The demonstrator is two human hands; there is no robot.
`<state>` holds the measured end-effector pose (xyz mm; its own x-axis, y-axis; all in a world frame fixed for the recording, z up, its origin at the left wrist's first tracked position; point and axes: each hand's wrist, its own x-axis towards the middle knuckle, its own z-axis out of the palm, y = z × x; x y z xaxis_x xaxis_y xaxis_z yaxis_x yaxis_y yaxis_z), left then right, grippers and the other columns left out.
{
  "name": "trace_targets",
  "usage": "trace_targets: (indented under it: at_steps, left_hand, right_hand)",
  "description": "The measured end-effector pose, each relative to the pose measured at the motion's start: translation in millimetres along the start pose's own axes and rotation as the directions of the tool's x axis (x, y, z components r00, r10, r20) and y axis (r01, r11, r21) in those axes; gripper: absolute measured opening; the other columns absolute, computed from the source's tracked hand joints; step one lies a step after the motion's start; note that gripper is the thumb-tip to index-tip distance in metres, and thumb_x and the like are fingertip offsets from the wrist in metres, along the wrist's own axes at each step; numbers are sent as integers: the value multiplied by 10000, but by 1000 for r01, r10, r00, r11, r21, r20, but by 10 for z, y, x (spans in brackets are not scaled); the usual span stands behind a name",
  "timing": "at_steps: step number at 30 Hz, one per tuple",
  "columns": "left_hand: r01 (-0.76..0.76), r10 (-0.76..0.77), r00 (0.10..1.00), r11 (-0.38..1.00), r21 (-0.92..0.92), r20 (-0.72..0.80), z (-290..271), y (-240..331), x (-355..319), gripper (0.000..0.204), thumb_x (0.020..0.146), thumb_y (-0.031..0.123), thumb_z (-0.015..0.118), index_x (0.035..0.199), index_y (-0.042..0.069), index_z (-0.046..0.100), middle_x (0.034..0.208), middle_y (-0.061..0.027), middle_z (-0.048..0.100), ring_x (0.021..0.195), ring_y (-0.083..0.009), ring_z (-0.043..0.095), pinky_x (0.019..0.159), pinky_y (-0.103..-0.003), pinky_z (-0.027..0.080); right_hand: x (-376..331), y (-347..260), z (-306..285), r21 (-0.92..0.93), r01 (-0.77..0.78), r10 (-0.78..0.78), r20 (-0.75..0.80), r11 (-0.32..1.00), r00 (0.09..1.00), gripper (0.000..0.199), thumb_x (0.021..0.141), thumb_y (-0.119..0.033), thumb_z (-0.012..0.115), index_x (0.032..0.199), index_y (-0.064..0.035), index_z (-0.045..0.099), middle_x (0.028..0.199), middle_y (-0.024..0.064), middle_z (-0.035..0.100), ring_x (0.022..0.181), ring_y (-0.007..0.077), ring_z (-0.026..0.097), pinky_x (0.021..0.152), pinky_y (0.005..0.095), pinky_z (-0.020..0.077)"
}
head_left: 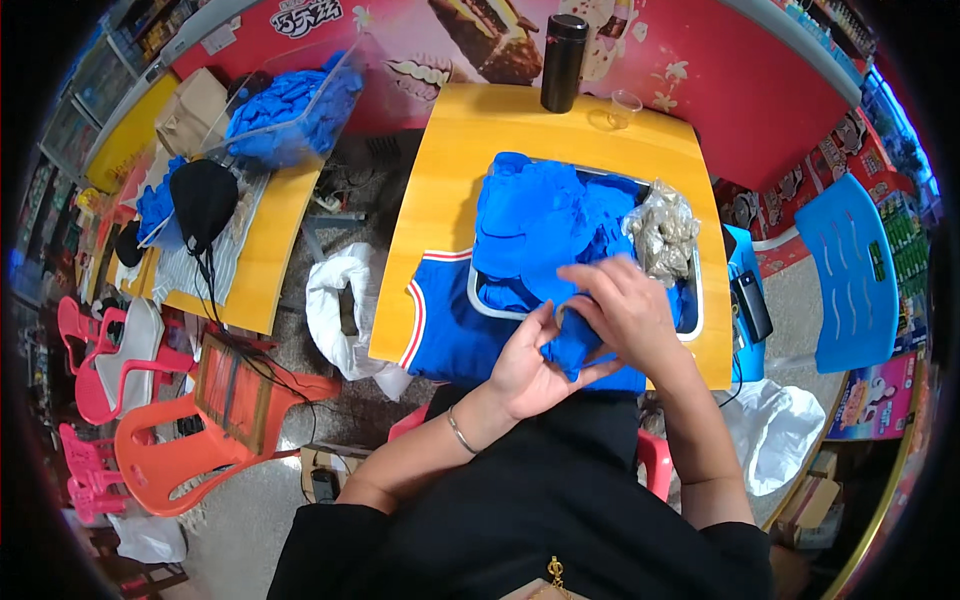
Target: Manipulating and assembling small blue fabric pieces using a wooden stick tool.
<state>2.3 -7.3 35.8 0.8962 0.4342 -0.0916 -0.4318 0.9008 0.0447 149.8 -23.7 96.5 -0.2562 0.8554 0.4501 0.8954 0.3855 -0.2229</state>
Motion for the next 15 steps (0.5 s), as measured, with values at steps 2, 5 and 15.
trace_targets:
  at_steps: [2, 5, 15]
  left_hand:
    - [-34, 34, 999, 999, -14, 1, -2, 29, 19, 524, 955, 477, 205, 1302, 123, 373, 1326, -125, 417, 1257, -323, 360, 1047, -531, 272]
    - [-106, 133, 954, 988, 114, -268, 135, 73, -8, 734, 854, 678, 229, 1317, 120, 349, 1275, -108, 440, 1159, -254, 453, 1019, -412, 323]
    - [-200, 216, 976, 946, 254, -39, 36, 58, 50, 858, 820, 725, 124, 1429, 120, 119, 1398, -113, 281, 1304, -235, 257, 1080, -403, 174]
  right_hand:
    - [38, 24, 34, -73, 69, -81, -174, 995, 981, 318, 679, -198, 704, 961, -117, 578, 863, 51, 568, 787, 237, 549, 618, 305, 476]
    - [-151, -186, 42, 195, -78, 100, -106, 978, 989, 444, 612, -316, 758, 962, -103, 589, 919, 104, 547, 845, 290, 523, 718, 382, 450]
    - [-282, 83, -86, 896, -399, 613, 208, 192, 762, 218, 729, -93, 701, 898, -56, 569, 788, 57, 585, 674, 226, 580, 587, 282, 453]
